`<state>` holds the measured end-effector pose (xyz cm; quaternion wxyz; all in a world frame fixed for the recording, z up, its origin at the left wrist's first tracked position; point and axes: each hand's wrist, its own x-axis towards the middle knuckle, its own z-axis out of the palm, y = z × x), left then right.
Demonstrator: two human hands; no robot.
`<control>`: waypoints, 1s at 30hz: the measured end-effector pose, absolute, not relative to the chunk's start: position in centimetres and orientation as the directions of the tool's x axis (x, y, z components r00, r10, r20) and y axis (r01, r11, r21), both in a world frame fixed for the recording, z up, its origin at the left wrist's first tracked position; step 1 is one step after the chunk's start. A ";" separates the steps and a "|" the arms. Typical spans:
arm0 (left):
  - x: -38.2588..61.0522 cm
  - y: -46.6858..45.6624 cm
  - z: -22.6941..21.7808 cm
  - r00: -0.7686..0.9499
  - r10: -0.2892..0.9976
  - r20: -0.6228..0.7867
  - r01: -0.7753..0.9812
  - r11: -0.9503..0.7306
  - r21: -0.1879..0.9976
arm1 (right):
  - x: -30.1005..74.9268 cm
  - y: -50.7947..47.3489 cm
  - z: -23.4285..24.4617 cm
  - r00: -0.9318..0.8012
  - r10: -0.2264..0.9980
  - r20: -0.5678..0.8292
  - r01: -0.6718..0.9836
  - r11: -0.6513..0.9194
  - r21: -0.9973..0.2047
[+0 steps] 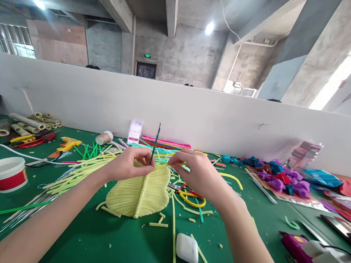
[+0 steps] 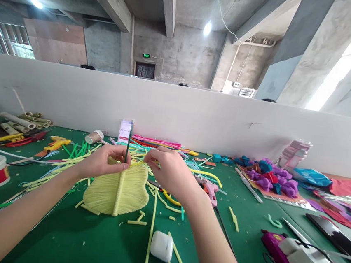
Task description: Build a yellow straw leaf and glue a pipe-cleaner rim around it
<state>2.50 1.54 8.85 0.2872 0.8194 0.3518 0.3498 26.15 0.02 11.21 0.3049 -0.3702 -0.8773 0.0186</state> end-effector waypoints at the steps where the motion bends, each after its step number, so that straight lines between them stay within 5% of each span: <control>1: 2.5 1.5 8.8 0.508 0.778 0.370 0.377 -0.587 0.717 | 26.1 0.1 11.2 -0.541 0.659 0.522 0.637 0.727 -0.257; 30: 2.3 1.8 8.4 0.505 0.773 0.385 0.376 -0.598 0.707 | 27.4 0.0 11.0 -0.453 0.728 0.515 0.690 0.652 -0.315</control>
